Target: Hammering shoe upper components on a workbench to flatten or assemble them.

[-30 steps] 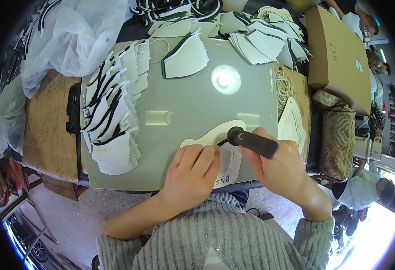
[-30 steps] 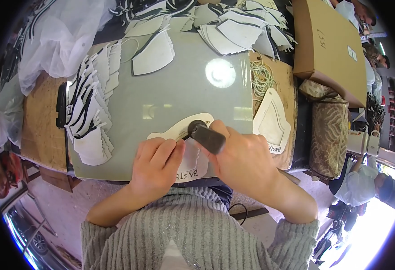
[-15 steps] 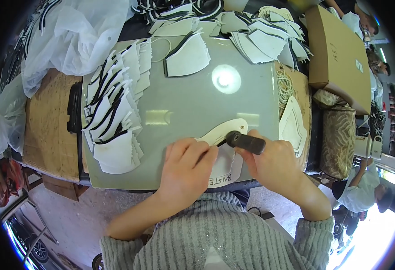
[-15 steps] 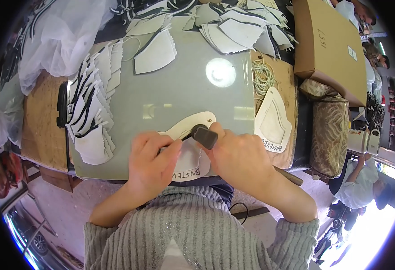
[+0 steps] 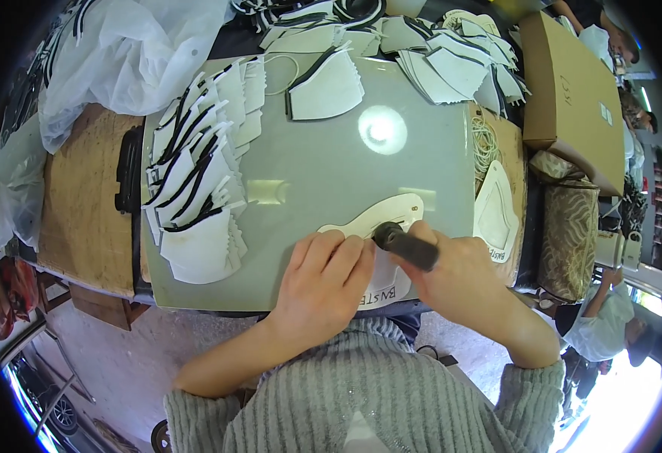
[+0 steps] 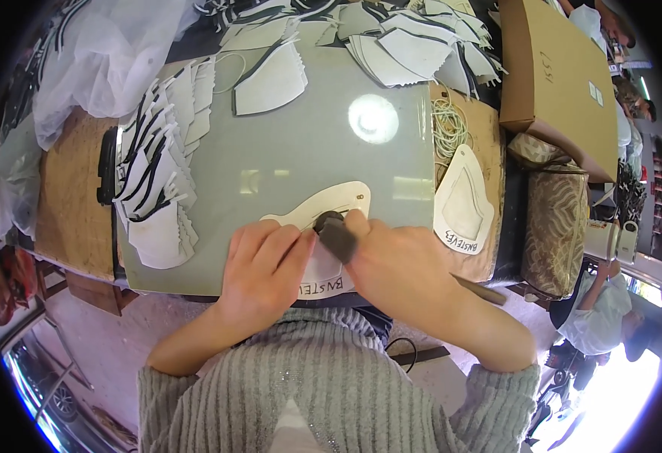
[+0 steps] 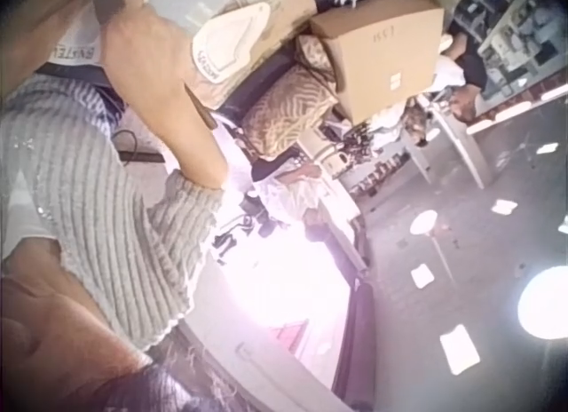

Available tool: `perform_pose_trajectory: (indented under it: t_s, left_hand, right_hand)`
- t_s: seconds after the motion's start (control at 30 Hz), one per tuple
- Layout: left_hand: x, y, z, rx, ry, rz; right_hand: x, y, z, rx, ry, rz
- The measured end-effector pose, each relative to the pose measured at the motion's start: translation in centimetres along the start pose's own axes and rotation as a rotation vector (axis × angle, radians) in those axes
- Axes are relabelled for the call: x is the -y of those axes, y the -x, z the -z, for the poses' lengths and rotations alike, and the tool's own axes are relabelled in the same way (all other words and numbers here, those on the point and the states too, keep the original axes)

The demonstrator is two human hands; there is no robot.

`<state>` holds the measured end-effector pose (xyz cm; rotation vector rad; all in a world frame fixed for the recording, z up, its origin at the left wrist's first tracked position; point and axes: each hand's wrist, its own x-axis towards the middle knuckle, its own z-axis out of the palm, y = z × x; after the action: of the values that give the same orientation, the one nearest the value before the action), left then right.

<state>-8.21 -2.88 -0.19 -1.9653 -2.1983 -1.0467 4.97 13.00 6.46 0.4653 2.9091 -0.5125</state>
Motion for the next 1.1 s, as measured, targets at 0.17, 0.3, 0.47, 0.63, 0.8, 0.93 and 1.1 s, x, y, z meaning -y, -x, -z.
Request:
perform_pose_trajectory:
  t_s: [0.17, 0.3, 0.47, 0.63, 0.8, 0.93, 1.1]
  left_hand:
    - [0.6, -0.1, 0.8, 0.003, 0.177, 0.161]
    - [0.6, 0.2, 0.7, -0.001, -0.042, -0.035]
    - [0.6, -0.1, 0.8, -0.008, -0.073, -0.078]
    - [0.4, -0.2, 1.1, -0.006, -0.034, -0.030]
    - [1.7, 0.0, 1.5, 0.014, 0.123, 0.074]
    - [1.3, 0.0, 2.0, 0.048, -0.076, -0.130]
    - [1.6, -0.1, 2.0, 0.040, -0.102, -0.203]
  right_hand:
    - [-0.1, -0.3, 0.1, 0.107, 0.042, -0.052]
    - [0.2, -0.9, 1.4, 0.003, -0.017, 0.041]
    - [0.2, -0.7, 0.2, 0.119, 0.090, -0.020]
    - [0.0, -0.5, -0.1, 0.129, 0.102, 0.046]
    - [-0.2, -0.5, 0.3, 0.193, 0.094, 0.053]
    - [-0.2, -0.9, 1.4, 0.141, 0.066, 0.045]
    - [0.4, -1.3, 1.3, 0.096, 0.010, 0.085]
